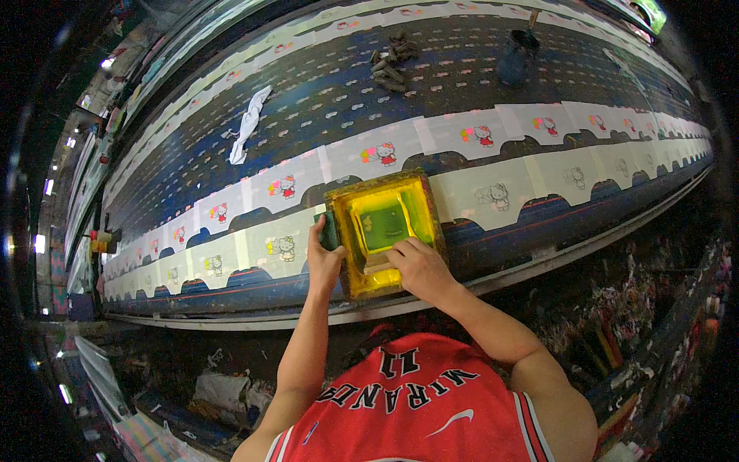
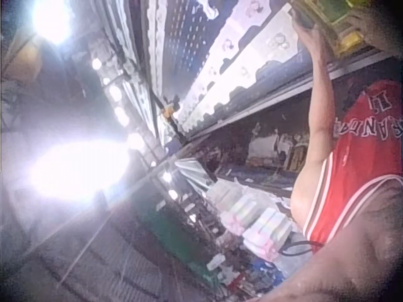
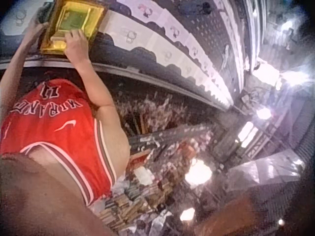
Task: The person uses a yellow screen-printing frame to apply green ink onto a long roll of white fabric with cartoon characters. They repeatedly dip a squeegee into the ink and pull it across the screen to transfer the design onto the fabric as it moves along the conveyor.
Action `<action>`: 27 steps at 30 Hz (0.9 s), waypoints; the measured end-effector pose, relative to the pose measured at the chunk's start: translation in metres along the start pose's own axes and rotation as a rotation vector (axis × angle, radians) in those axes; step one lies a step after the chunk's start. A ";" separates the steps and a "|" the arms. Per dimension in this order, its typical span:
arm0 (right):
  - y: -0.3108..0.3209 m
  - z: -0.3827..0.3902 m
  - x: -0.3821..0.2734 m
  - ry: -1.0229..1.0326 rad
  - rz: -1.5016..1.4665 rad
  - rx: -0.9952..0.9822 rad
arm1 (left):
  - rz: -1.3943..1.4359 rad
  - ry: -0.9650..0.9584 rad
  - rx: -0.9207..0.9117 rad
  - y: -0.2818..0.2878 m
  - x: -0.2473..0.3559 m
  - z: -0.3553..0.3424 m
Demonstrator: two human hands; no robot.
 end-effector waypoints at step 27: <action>-0.004 -0.103 0.057 -0.054 0.025 0.058 | -0.128 -0.105 0.048 0.002 -0.004 0.002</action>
Point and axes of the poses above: each hand's wrist, its own z-axis away from the middle knuckle, its own y-axis out of the back of the hand, x = y × z, the point moved 9 cm from there along -z, towards the middle knuckle, and after that the axes turned 10 degrees about -z, right-handed, at the moved point
